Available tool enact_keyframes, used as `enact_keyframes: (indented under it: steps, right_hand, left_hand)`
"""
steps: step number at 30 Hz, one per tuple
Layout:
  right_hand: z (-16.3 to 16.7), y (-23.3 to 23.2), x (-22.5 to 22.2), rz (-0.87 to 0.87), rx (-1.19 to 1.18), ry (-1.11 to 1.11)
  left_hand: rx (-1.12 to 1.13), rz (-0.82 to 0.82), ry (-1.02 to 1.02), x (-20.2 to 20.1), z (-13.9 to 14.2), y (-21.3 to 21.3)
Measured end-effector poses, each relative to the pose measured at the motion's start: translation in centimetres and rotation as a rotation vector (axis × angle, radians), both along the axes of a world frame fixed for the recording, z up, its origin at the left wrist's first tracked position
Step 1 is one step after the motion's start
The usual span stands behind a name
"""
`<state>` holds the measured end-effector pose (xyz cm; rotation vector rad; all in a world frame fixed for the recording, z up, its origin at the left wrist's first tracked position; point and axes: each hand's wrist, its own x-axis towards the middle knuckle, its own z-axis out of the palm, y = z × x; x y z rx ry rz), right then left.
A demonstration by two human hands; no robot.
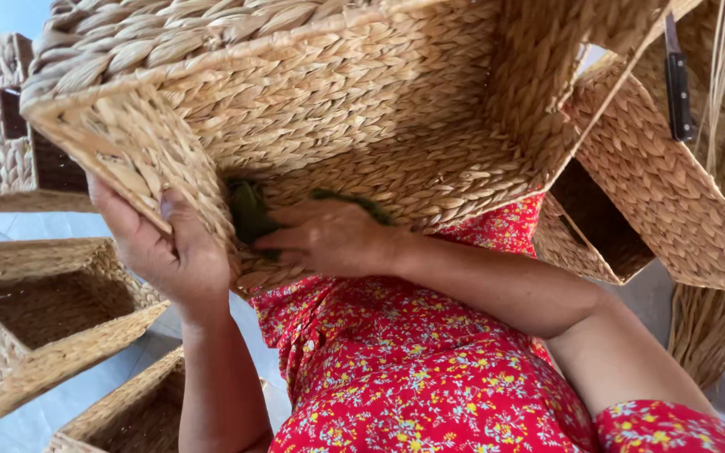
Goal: The person sits on the floor and wipes woven water-hyacinth storage baskets with a green cloth, first cleaning the outer sides and then reaching inside to wipe the interior surfaces, working through the baskets one at a time.
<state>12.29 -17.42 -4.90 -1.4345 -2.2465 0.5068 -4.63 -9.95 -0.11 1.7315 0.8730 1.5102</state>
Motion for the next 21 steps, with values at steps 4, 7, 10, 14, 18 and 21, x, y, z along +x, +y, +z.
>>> enact_keyframes:
  steps: [4, 7, 10, 14, 18, 21]
  right_hand:
    - [-1.2, -1.4, 8.5, -0.197, -0.221, -0.26]
    - [-2.7, -3.3, 17.0, -0.395, -0.338, -0.594]
    - [-5.2, -4.4, 22.1, -0.522, -0.087, -0.69]
    - [-7.7, -2.7, 18.0, -0.583, -0.341, -0.874]
    - [-4.8, -0.1, 7.0, -0.279, 0.004, -0.635]
    - [-1.6, 0.8, -1.8, -0.016, 0.285, 0.064]
  left_hand:
    - [-0.037, 0.013, -0.011, 0.1, 0.5, -0.2]
    - [-0.036, -0.017, -0.084, 0.6, 0.7, 0.1]
    - [-0.037, -0.034, -0.144, 1.1, 0.7, 0.2]
    - [-0.027, 0.0, -0.018, 0.4, 0.9, 0.4]
    - [-0.026, -0.003, -0.027, 0.3, 1.0, 0.6]
    - [-0.044, 0.005, -0.021, 0.4, 0.8, 0.6]
